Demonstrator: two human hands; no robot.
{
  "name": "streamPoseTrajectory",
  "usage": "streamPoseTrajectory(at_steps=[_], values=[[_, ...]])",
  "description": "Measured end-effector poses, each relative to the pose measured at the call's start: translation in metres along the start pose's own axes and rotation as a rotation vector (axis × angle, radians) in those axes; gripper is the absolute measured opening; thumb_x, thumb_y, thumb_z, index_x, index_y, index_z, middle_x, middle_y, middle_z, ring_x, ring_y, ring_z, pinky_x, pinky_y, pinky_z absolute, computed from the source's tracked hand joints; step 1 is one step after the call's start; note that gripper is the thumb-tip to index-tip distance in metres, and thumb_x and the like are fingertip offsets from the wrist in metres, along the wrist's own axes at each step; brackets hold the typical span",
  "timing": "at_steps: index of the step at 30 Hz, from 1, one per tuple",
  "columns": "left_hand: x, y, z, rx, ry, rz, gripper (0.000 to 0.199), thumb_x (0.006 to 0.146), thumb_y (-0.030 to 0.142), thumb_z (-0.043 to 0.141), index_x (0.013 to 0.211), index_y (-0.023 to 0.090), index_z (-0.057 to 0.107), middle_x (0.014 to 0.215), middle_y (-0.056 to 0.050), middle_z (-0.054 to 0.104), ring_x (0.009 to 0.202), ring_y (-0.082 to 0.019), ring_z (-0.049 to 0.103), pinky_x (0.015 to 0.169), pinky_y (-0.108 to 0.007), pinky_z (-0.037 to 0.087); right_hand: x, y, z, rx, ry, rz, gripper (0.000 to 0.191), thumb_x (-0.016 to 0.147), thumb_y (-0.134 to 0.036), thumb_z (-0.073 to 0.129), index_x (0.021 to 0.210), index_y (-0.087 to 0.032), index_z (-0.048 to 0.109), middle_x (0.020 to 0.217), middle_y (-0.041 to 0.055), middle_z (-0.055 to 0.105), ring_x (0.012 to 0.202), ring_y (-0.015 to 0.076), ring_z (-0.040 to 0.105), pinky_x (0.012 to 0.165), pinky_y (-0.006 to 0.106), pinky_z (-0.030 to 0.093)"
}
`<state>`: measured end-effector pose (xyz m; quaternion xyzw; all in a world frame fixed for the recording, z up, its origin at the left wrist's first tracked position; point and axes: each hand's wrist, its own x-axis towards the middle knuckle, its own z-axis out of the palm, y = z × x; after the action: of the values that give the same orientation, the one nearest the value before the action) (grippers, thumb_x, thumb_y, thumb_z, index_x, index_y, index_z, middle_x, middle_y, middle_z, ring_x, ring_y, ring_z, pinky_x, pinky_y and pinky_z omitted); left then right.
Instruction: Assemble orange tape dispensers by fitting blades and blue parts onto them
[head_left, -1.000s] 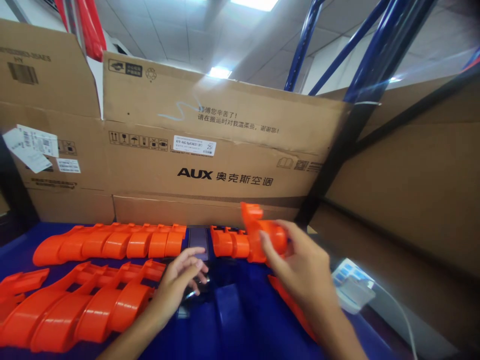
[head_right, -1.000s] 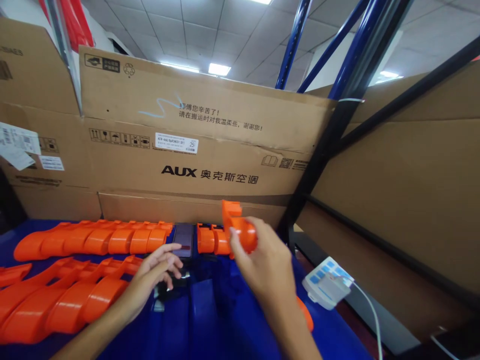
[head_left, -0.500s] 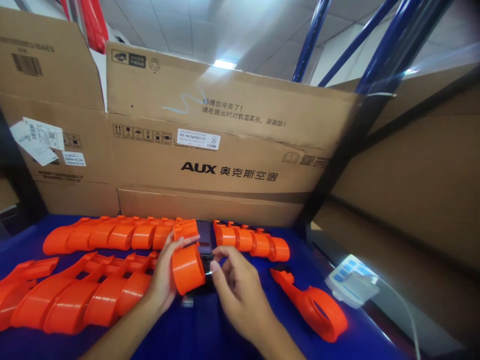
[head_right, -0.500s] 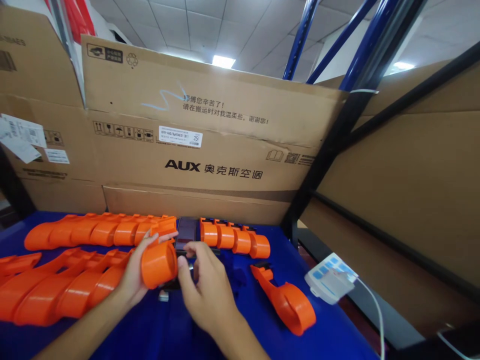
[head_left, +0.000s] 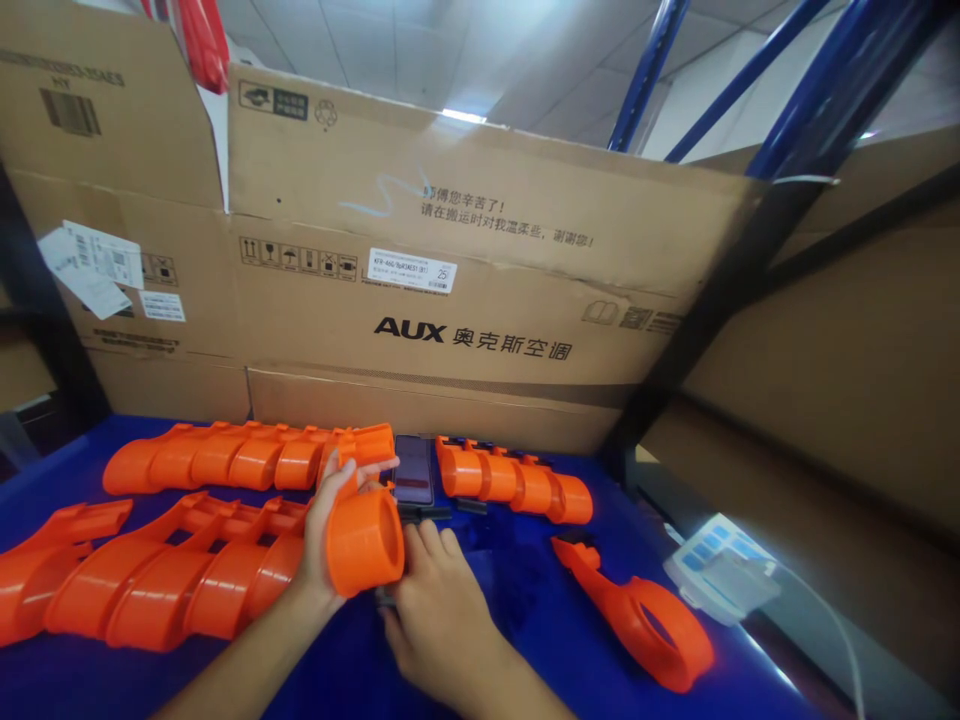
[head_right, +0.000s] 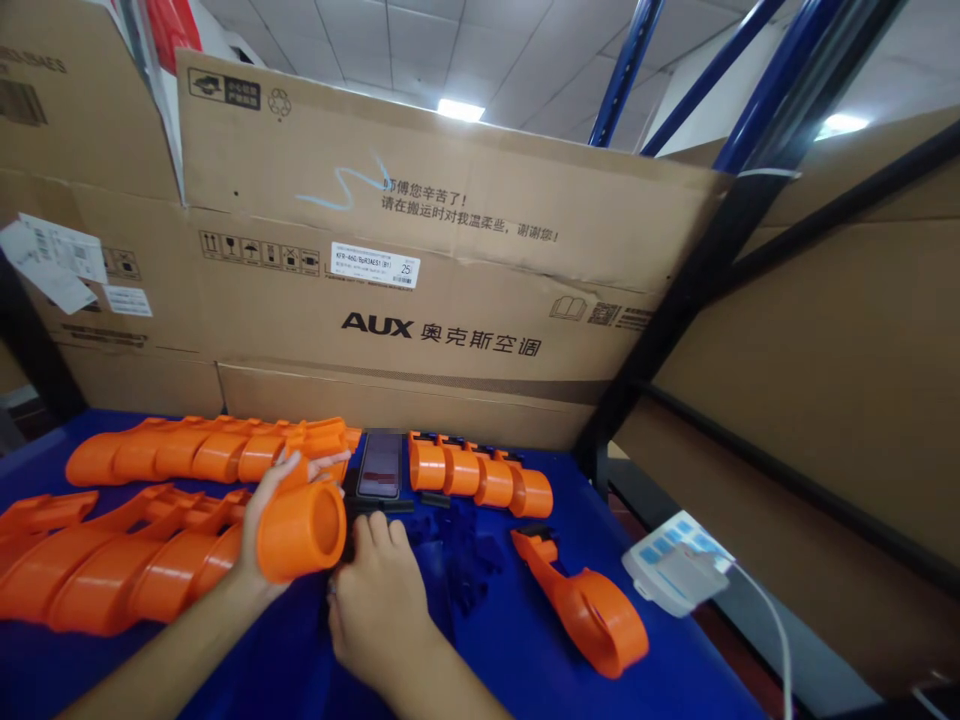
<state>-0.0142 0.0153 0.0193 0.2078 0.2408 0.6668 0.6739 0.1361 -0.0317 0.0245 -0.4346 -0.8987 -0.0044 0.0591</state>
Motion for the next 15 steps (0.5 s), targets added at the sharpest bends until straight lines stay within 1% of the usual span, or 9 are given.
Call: streamPoseTrajectory(at_steps=[5,9,11,15], values=[[-0.001,-0.002,0.001,-0.010,-0.028,-0.024,0.047,0.084,0.045,0.072,0.106,0.004,0.075,0.066,-0.005,0.067,0.057,-0.013,0.063,0.056,-0.021,0.053,0.007,-0.001,0.012,-0.080,0.080,-0.025,0.038,0.086,-0.024,0.066,0.122,-0.013,0.071,0.122,0.0193,0.062,0.110,0.0332,0.045,0.089,0.045,0.036],[-0.002,-0.001,0.003,-0.020,-0.033,-0.017,0.042,0.084,0.043,0.073,0.103,0.005,0.075,0.064,-0.003,0.065,0.056,-0.013,0.063,0.055,-0.021,0.053,0.011,-0.001,0.023,-0.096,0.175,-0.044,0.047,0.086,-0.018,0.065,0.133,-0.012,0.065,0.119,0.0199,0.064,0.107,0.0327,0.046,0.086,0.043,0.037],[-0.002,0.000,0.004,-0.024,-0.026,-0.012,0.038,0.082,0.041,0.074,0.102,0.008,0.073,0.067,-0.003,0.067,0.056,-0.014,0.064,0.055,-0.022,0.053,0.012,0.001,0.026,-0.094,0.210,-0.034,0.042,0.089,-0.017,0.062,0.131,-0.014,0.066,0.116,0.0192,0.065,0.104,0.0318,0.047,0.084,0.042,0.037],[-0.002,0.002,0.005,-0.030,-0.019,-0.007,0.039,0.080,0.039,0.076,0.108,0.013,0.070,0.074,-0.004,0.071,0.056,-0.014,0.065,0.054,-0.023,0.053,0.010,0.009,0.030,-0.048,0.236,0.016,0.026,0.093,-0.019,0.060,0.115,-0.016,0.072,0.112,0.0164,0.064,0.100,0.0296,0.048,0.082,0.041,0.039]])
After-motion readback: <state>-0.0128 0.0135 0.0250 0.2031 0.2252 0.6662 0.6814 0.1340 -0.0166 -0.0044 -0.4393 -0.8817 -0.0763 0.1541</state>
